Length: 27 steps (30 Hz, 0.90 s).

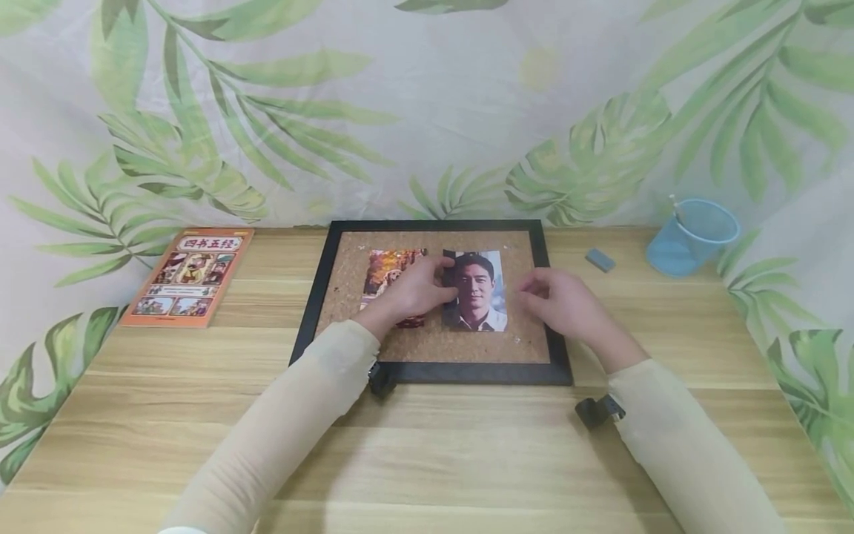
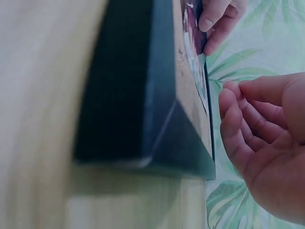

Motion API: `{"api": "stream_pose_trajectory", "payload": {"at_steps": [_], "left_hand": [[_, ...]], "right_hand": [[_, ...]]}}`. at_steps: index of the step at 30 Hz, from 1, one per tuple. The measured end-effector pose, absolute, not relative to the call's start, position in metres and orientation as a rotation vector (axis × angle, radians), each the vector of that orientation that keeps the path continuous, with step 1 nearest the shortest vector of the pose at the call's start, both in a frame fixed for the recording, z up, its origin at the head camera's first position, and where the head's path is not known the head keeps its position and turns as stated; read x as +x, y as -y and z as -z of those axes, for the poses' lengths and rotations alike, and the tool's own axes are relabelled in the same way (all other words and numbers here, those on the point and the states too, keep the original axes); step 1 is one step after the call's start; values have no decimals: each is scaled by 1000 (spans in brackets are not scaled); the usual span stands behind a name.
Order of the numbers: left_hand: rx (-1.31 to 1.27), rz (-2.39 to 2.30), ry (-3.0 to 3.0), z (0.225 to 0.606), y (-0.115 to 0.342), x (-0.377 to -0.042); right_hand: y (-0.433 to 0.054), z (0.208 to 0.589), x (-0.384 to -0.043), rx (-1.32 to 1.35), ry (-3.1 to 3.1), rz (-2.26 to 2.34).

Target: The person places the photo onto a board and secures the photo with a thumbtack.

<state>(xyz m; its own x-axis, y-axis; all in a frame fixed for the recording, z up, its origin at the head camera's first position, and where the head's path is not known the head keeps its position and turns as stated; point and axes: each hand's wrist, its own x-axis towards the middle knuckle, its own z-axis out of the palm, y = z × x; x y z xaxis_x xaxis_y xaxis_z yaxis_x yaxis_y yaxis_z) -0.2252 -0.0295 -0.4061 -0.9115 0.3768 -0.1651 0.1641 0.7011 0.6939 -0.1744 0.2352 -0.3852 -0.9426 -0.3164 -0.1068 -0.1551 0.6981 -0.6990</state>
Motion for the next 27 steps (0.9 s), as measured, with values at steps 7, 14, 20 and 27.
{"api": "stream_pose_trajectory", "payload": {"at_steps": [7,14,20,27], "left_hand": [[412,-1037,-2606,407,28,-225],[422,-1031,-2616,408,30,-225],[406,-1050,-2614,406,30,-225],[409,-1056,-2602,407,30,-225]], "right_hand": [[-224,389,-202,-268,-2519,1238],[-205,398,-232,-241,-2489,1268],[-188,401,-250,-259,-2494,1280],[-178,406,-265,-216,-2498,1298]]}}
